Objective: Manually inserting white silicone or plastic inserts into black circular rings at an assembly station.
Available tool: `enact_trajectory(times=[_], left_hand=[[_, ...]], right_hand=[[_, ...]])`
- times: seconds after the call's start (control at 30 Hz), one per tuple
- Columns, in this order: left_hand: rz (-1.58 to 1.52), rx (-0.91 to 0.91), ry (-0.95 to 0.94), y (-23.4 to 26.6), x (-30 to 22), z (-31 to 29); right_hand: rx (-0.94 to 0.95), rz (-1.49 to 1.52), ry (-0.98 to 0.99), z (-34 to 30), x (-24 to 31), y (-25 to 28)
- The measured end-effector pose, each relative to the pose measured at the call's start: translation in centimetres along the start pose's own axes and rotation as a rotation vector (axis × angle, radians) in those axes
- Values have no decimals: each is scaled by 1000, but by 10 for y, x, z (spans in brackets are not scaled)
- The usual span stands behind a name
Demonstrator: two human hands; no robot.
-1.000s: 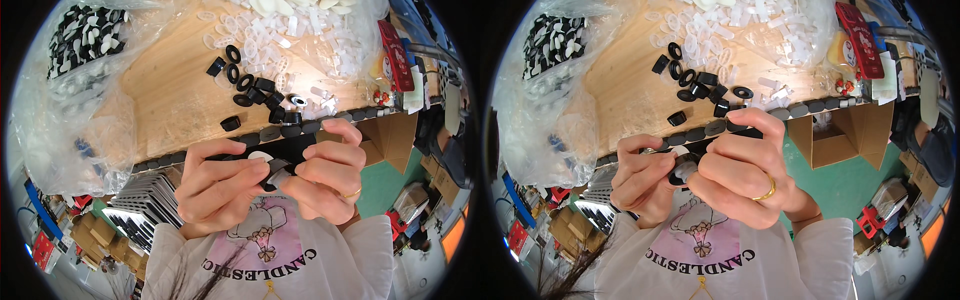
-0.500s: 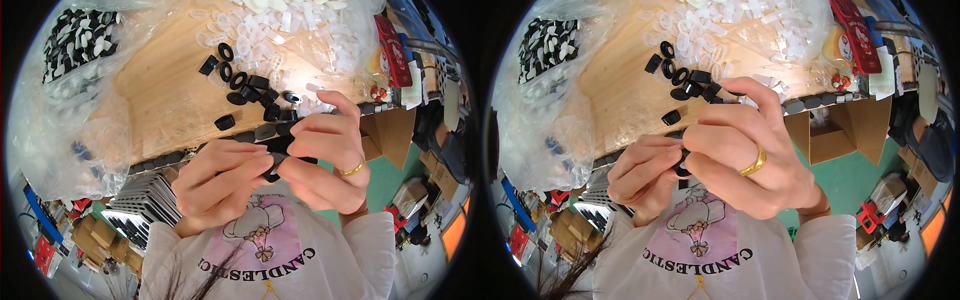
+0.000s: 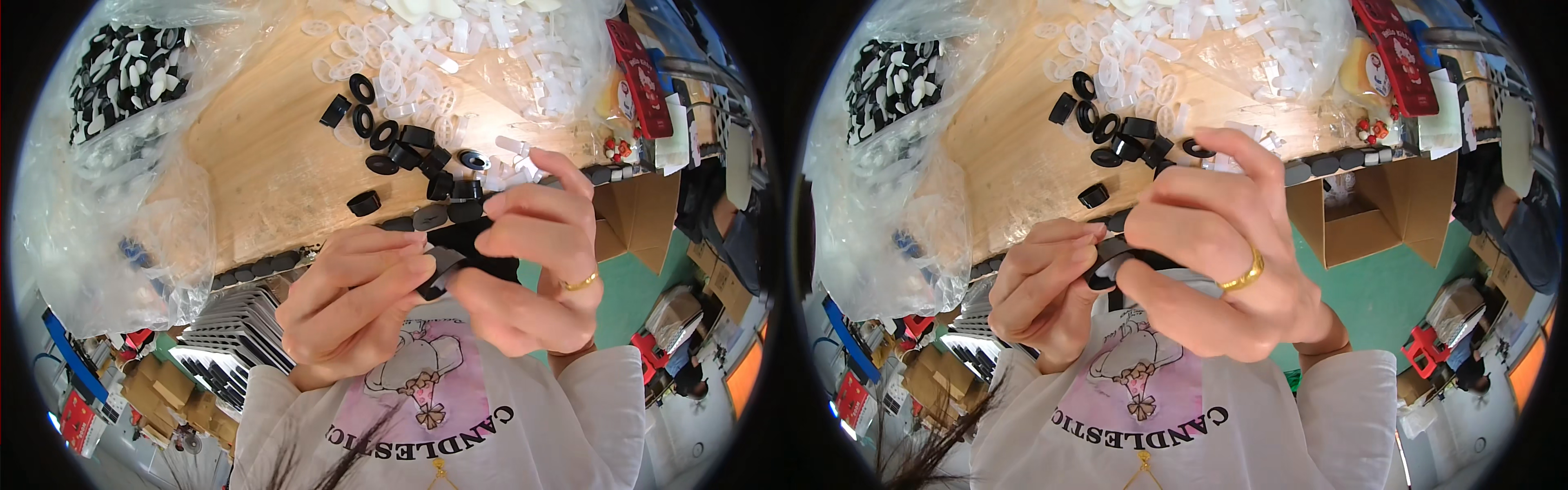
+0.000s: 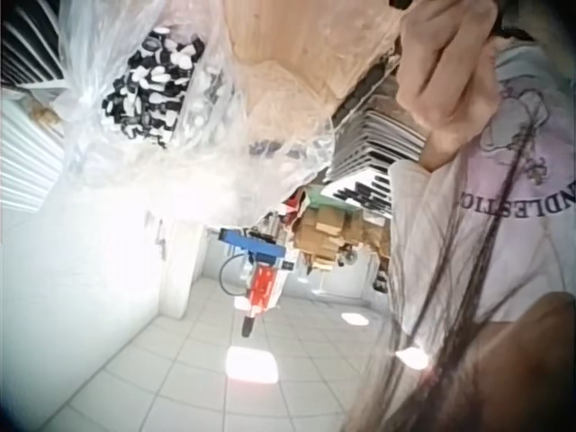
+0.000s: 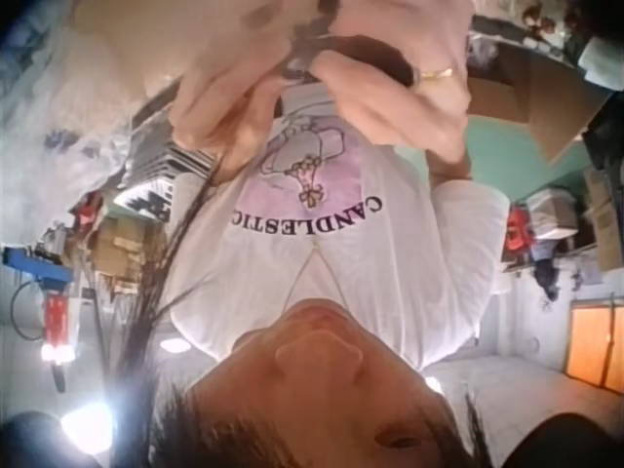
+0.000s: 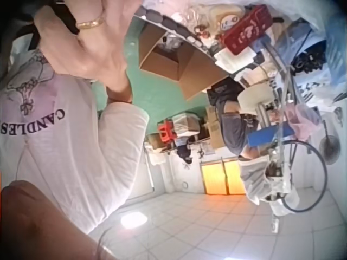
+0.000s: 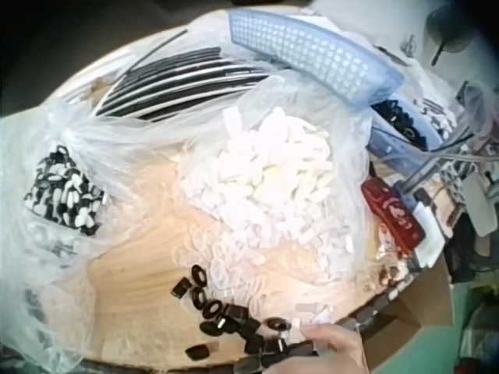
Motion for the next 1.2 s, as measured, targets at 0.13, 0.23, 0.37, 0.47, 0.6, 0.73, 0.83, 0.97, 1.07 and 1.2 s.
enact_trajectory(times=[0.13, 0.23, 0.37, 0.47, 0.6, 0.73, 0.83, 0.97, 1.07, 1.2], left_hand=[[-45, 41, 2, -3, 1, 1], [-87, -15, 20, -1, 6, -5], [-125, -53, 104, 1, 10, -10], [-100, -85, 90, 0, 8, -12], [-118, -111, 95, 0, 9, -13], [-122, -70, 97, -2, 10, -12], [-90, -42, 65, -1, 7, -9], [65, 40, -33, 1, 7, -14], [-118, -229, 308, -17, 52, -29], [-81, -637, 187, 23, 88, -62]], right_hand=[[32, -55, -64, 0, 2, -1], [-10, -15, -78, -2, 3, -3], [-69, 39, 5, -7, 5, -7], [-121, 59, 20, -9, 7, -6], [-97, 1, 21, -9, 11, -4], [-105, -62, -32, -11, 10, -6], [-74, -48, -62, -9, 7, -2], [28, 155, -13, -14, 6, -30], [-59, 453, -263, -34, -21, -61], [-135, 308, -306, -34, -27, -78]])
Point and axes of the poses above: each hand's wrist, its own z-axis towards the middle knuckle, its own y-axis out of the back of the hand, x = y × z, the point moved 9 cm from there along z, towards the middle knuckle, and after that the axes turned 9 degrees about x, right-handed, at the moved point
